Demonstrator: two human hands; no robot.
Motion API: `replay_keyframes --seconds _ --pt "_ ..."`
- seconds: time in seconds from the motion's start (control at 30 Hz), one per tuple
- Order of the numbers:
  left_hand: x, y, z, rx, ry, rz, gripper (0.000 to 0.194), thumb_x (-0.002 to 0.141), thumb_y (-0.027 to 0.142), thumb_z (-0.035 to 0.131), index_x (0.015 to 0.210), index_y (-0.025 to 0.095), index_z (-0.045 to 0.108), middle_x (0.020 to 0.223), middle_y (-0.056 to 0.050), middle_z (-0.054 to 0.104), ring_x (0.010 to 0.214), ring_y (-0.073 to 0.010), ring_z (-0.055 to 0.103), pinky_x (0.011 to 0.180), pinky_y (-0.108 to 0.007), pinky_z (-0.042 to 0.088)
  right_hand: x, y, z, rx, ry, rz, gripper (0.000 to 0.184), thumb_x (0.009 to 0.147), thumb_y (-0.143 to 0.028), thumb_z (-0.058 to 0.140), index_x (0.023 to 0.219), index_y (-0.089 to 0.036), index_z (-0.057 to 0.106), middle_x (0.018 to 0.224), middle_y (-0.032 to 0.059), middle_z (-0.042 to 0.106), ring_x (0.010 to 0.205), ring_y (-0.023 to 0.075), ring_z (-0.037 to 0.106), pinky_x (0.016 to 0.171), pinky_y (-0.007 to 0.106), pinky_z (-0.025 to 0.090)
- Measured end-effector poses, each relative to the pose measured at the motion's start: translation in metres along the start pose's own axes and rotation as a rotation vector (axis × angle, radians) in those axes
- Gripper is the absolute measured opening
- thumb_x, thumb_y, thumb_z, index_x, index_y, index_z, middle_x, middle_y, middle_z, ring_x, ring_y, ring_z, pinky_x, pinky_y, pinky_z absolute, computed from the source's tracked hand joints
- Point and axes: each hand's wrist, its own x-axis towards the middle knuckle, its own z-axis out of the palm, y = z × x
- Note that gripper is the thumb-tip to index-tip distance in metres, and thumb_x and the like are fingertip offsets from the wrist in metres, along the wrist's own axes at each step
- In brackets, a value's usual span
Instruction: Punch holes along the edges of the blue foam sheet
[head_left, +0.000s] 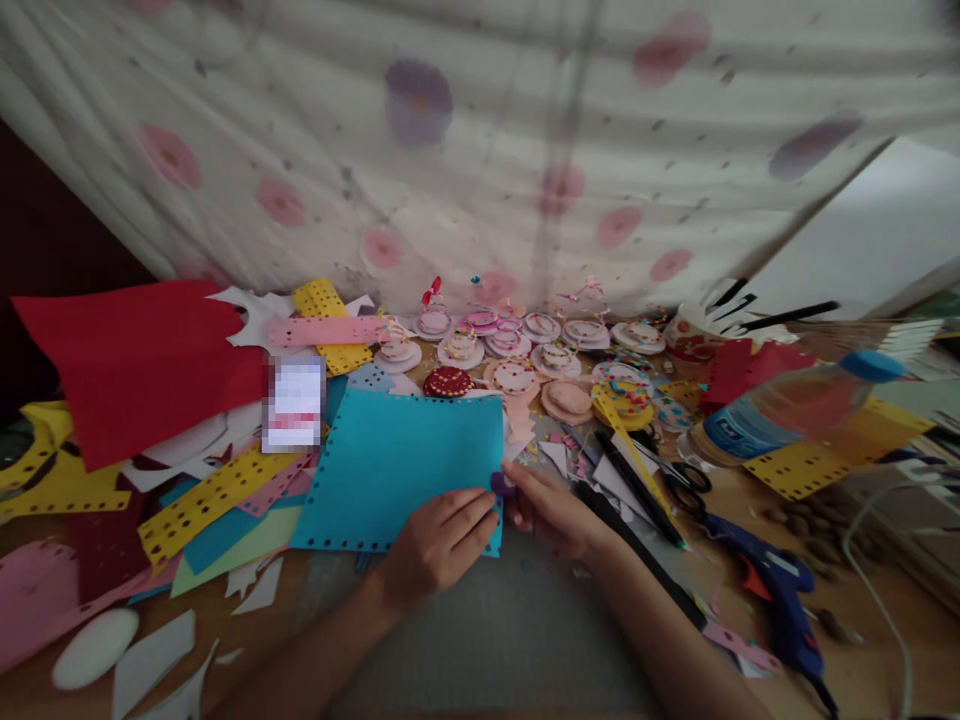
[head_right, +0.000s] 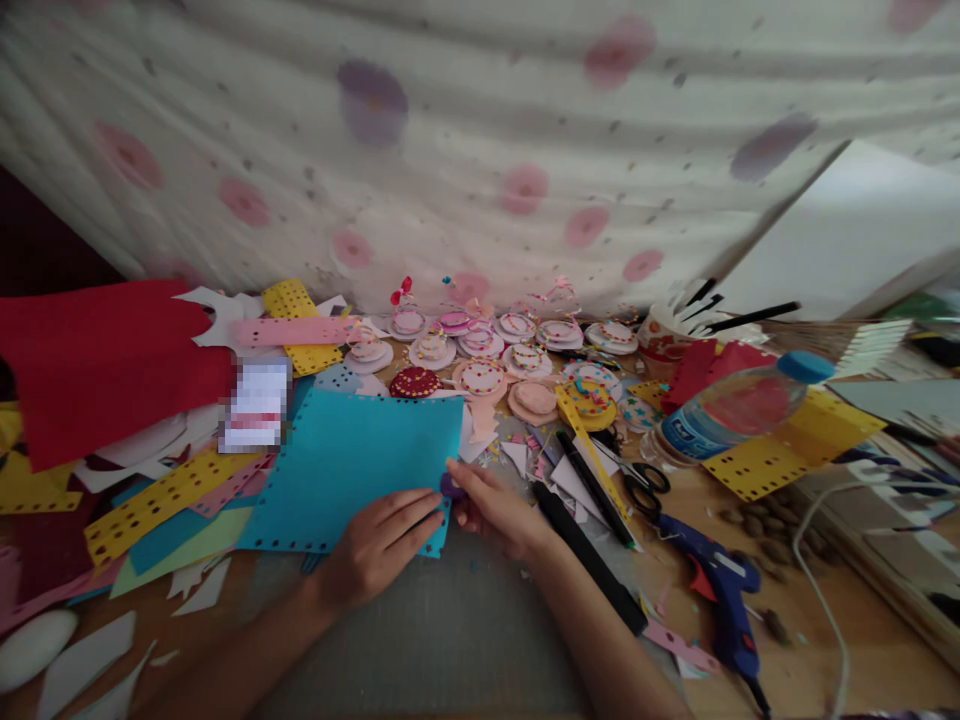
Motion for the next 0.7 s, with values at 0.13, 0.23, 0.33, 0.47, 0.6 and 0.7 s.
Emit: replay_keyframes --seconds 0.13,0.23,0.33,0.47,0.6,0.7 --pt "-0.0011 -0.0007 0.0015 -0.01 0.025 -0.022 0.025 0.098 0.013 0.043 0.107 0.009 0.066 0.11 -0.01 0.071 0.106 -0.0193 0.064 0.088 -0.031 0.057 -0.002 -0.0091 -0.0015 0.043 -0.057 0.039 0.039 0.065 -0.05 0.08 0.072 -0.018 0.059 0.059 -0.0041 0.053 0.05 0.0076 0.048 0.047 0.019 0.035" --pt "-0.0016 -0.0008 0.0025 -0.013 0.023 -0.023 0.023 0.097 0.013 0.046 0.108 0.01 0.066 0.11 -0.01 0.071 0.106 -0.0187 0.064 0.089 -0.031 0.056 -0.0006 -0.0104 -0.0038 0.069 -0.062 0.047 0.04 0.066 -0.049 0.081 0.073 -0.017 0.057 0.06 -0.0045 0.054 0.051 0.0066 0.051 0.048 0.017 0.038" --pt "-0.0023 -0.0011 0.0036 -0.006 0.032 -0.012 0.023 0.097 0.013 0.047 0.109 0.01 0.066 0.11 -0.01 0.071 0.106 -0.0189 0.064 0.087 -0.031 0.056 0.0016 -0.0082 -0.007 0.083 -0.05 0.05 0.042 0.067 -0.051 0.079 0.072 -0.017 0.054 0.059 -0.0053 0.053 0.049 0.0056 0.049 0.042 0.015 0.032" --pt "-0.0037 -0.0016 0.0049 0.009 0.044 0.009 0.022 0.096 0.012 0.048 0.109 0.009 0.066 0.111 -0.01 0.072 0.106 -0.0196 0.064 0.086 -0.032 0.056 0.0022 -0.007 -0.0083 0.096 -0.03 0.054 0.046 0.066 -0.054 0.079 0.07 -0.017 0.051 0.055 -0.0062 0.05 0.044 0.0033 0.04 0.038 0.014 0.021" --pt "-0.0033 -0.0017 0.0045 0.029 0.047 0.016 0.022 0.096 0.013 0.048 0.108 0.011 0.066 0.11 -0.009 0.072 0.106 -0.0191 0.063 0.086 -0.031 0.055 0.0007 -0.0084 -0.0029 0.102 -0.023 0.046 0.047 0.062 -0.051 0.082 0.067 -0.017 0.05 0.052 -0.0066 0.048 0.042 0.0026 0.035 0.038 0.016 0.016" --pt "-0.0023 -0.0017 0.0045 0.03 0.045 0.007 0.022 0.097 0.014 0.047 0.106 0.011 0.067 0.11 -0.008 0.072 0.105 -0.0193 0.064 0.085 -0.031 0.055 -0.0005 -0.0087 0.0011 0.115 -0.022 0.052 0.047 0.06 -0.049 0.084 0.067 -0.017 0.05 0.051 -0.0072 0.046 0.044 0.0029 0.034 0.039 0.016 0.017"
